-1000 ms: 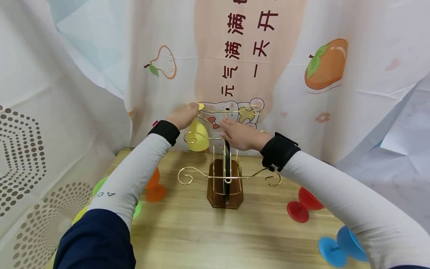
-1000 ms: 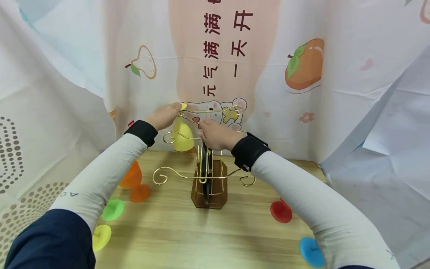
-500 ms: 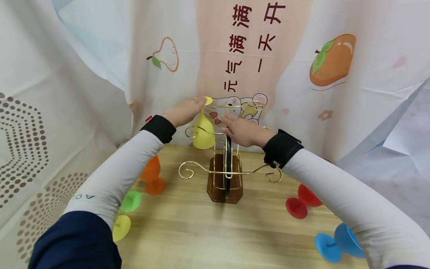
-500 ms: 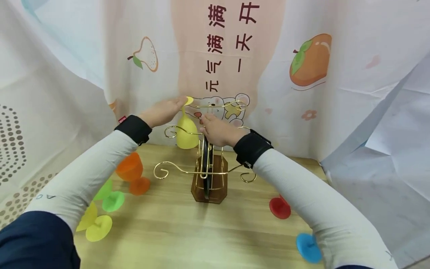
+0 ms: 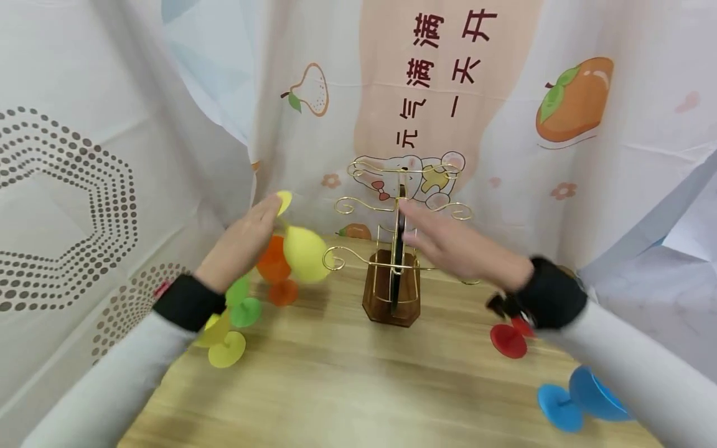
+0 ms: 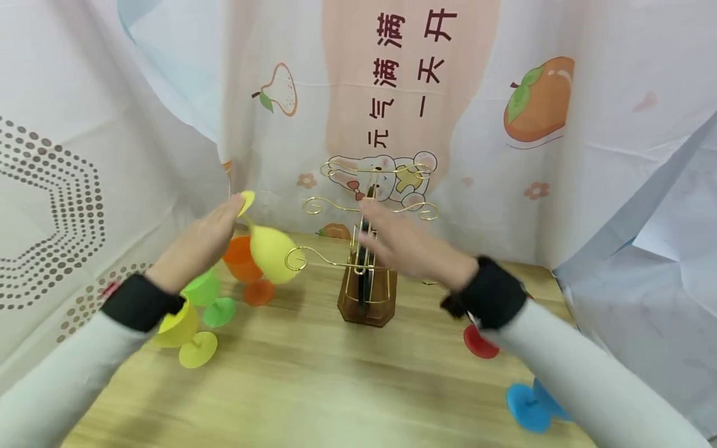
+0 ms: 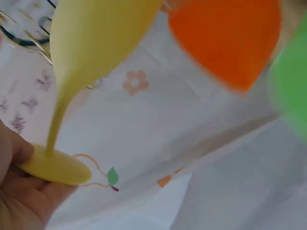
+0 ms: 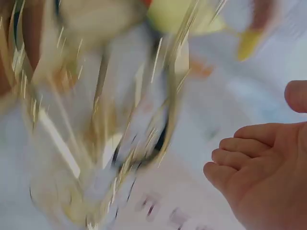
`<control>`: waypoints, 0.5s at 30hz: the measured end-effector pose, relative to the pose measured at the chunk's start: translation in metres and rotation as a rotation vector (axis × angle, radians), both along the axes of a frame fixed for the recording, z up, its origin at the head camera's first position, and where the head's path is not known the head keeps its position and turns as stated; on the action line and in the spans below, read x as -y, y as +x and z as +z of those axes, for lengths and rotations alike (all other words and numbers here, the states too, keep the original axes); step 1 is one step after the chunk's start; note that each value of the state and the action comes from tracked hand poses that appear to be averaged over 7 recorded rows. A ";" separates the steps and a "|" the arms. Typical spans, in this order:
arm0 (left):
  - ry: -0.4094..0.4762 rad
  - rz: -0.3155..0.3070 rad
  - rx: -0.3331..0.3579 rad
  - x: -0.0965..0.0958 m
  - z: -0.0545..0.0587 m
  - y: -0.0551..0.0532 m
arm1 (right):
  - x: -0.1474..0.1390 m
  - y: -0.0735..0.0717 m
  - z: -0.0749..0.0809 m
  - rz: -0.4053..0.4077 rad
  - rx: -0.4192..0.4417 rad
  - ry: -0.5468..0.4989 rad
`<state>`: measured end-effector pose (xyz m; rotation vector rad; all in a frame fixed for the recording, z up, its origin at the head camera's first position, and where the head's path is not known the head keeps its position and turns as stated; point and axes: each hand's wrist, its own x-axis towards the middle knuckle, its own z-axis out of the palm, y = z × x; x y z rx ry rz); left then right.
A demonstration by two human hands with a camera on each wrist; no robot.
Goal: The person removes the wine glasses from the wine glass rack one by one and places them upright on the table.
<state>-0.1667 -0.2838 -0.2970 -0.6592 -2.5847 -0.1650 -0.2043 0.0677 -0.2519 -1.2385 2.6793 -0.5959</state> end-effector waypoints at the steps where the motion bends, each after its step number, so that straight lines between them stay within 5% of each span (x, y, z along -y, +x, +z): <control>1: 0.032 0.006 -0.028 -0.002 -0.006 0.016 | -0.006 0.021 -0.005 0.018 0.018 -0.038; 4: 0.122 0.048 -0.147 -0.011 -0.028 0.061 | -0.018 0.082 -0.033 0.078 0.128 -0.140; 7: 0.258 0.108 -0.184 -0.028 -0.049 0.098 | -0.024 0.125 -0.074 0.077 0.258 -0.223; 11: 0.455 0.180 -0.101 -0.069 -0.085 0.128 | -0.025 0.149 -0.132 -0.056 0.580 -0.470; 15: 0.601 0.226 0.055 -0.106 -0.114 0.142 | -0.019 0.161 -0.165 -0.353 0.846 -0.833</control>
